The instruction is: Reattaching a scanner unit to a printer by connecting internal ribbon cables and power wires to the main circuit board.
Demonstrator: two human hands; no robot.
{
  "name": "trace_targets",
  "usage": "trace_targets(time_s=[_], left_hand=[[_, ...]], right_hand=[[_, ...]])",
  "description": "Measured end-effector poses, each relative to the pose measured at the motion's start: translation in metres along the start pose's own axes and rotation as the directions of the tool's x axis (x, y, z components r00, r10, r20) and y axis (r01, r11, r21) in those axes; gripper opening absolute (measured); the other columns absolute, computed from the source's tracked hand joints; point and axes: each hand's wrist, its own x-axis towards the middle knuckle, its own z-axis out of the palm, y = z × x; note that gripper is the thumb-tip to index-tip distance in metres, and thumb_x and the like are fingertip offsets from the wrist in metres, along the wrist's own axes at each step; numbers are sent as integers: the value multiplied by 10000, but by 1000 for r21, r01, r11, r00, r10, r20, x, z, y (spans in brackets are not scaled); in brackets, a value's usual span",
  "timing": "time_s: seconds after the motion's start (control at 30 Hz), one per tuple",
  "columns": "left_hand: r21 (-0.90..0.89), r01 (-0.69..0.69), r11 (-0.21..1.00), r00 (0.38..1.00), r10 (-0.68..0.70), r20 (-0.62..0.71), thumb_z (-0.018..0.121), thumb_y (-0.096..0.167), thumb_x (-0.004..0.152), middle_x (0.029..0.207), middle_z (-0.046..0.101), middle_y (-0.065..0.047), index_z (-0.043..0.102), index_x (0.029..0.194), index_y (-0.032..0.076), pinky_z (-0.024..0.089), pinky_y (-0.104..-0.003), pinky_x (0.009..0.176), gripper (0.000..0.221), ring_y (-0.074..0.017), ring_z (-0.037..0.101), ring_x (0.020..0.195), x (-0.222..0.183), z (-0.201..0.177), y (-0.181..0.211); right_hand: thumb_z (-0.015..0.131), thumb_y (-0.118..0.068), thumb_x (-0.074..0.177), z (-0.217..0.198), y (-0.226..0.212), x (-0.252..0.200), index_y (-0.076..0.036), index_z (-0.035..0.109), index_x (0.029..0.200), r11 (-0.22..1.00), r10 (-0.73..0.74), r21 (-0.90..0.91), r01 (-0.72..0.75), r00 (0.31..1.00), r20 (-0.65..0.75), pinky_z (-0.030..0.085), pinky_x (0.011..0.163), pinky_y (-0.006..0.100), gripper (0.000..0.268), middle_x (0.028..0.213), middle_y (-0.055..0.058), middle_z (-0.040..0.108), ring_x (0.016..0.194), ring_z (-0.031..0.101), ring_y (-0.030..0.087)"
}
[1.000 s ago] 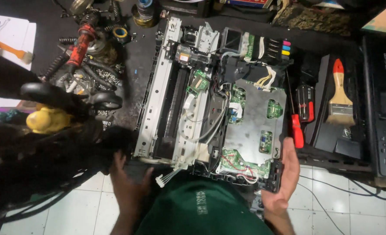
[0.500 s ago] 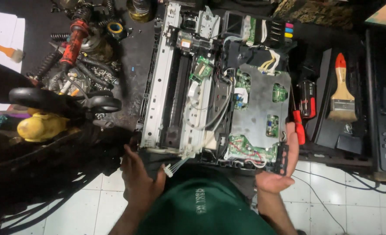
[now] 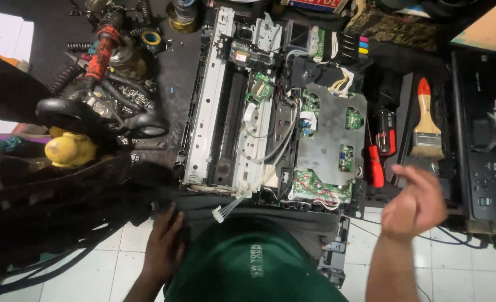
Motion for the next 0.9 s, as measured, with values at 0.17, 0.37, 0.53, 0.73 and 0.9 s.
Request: trace_targets(time_s=[0.17,0.37,0.53,0.73,0.9], left_hand=[[92,-151,984,986,144,79,449,244,948,1644,377,-208,474,1508,82,344,-575,1175,583,-451,360,1517,25,8,-10],[27,-103,994,994,102,26,433,320,998,1599,457,-190,545,1459,113,428,-546,1085,517,-448,438,1479,15,8,-22],[-32,-101,994,994,100,-41,428,320,1013,1571,489,-193,569,1434,99,413,-570,1149,496,-458,465,1460,12,2,-27],[-64,-57,996,997,54,-52,413,356,1024,1528,530,-212,611,1376,72,407,-548,1164,493,-459,491,1436,14,-2,-29],[-66,-47,997,999,46,-25,441,316,1003,1533,533,-192,613,1380,80,392,-548,1170,477,-438,484,1447,15,1,-32]], right_hand=[[870,-52,857,89,-69,106,32,707,1213,914,-168,-116,388,623,764,606,959,422,401,1176,205,738,1028,719,317],[782,-148,866,203,-38,153,-115,664,1322,788,-116,15,616,124,985,566,808,419,472,1354,93,658,1090,610,320],[757,-135,839,241,-9,149,-157,696,1268,689,-75,67,722,-21,997,542,633,418,434,1178,119,632,959,596,300],[720,-91,907,249,-5,148,-181,755,1121,624,-191,122,772,-1,982,453,771,379,235,1089,35,684,987,616,239],[743,-78,888,244,-8,148,-177,734,1104,657,-304,187,731,30,952,439,846,355,238,1158,22,722,1068,620,220]])
